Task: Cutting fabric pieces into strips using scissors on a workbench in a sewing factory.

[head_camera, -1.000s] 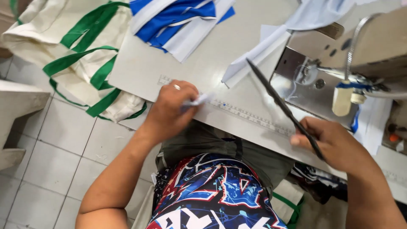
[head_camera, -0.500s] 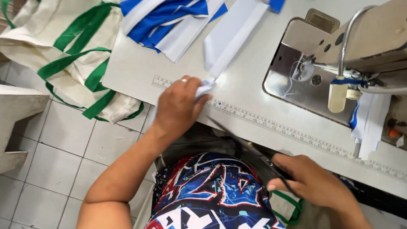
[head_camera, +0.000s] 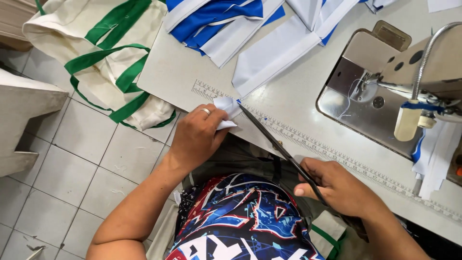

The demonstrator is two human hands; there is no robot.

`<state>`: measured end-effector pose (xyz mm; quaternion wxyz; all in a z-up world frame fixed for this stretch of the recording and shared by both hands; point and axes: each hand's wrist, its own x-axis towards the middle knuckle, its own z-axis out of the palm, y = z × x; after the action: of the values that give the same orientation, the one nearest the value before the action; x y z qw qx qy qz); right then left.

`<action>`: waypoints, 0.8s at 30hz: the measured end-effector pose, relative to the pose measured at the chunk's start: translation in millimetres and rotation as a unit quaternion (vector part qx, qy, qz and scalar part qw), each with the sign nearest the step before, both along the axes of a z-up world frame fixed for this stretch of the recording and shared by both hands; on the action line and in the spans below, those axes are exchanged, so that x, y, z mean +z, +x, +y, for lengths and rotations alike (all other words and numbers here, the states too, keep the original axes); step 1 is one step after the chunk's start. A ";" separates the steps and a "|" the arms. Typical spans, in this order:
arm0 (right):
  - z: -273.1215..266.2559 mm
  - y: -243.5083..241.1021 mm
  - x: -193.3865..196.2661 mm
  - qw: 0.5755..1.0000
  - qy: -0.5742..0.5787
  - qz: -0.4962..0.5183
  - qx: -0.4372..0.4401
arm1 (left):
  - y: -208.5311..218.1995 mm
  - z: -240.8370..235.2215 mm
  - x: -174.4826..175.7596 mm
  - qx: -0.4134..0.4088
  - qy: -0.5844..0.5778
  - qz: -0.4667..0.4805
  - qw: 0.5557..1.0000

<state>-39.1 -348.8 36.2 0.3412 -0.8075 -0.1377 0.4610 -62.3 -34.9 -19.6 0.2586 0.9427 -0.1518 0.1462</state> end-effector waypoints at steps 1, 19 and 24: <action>-5.2 0.7 -0.4 1.000 -0.005 -0.006 0.005 | -0.1 0.1 0.3 0.004 -0.004 0.006 1.000; -8.0 30.2 10.6 0.999 0.007 -0.022 -0.028 | -1.2 -3.6 3.0 0.031 -0.025 0.056 0.998; -7.9 41.7 27.7 0.987 -0.123 -0.097 -0.032 | 3.5 -5.3 8.7 0.017 -0.027 0.060 0.998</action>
<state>2.6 -356.7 63.8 0.2392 -0.8881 -0.0866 0.3828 -58.8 -40.2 -10.8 0.2903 0.9448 -0.1157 0.0983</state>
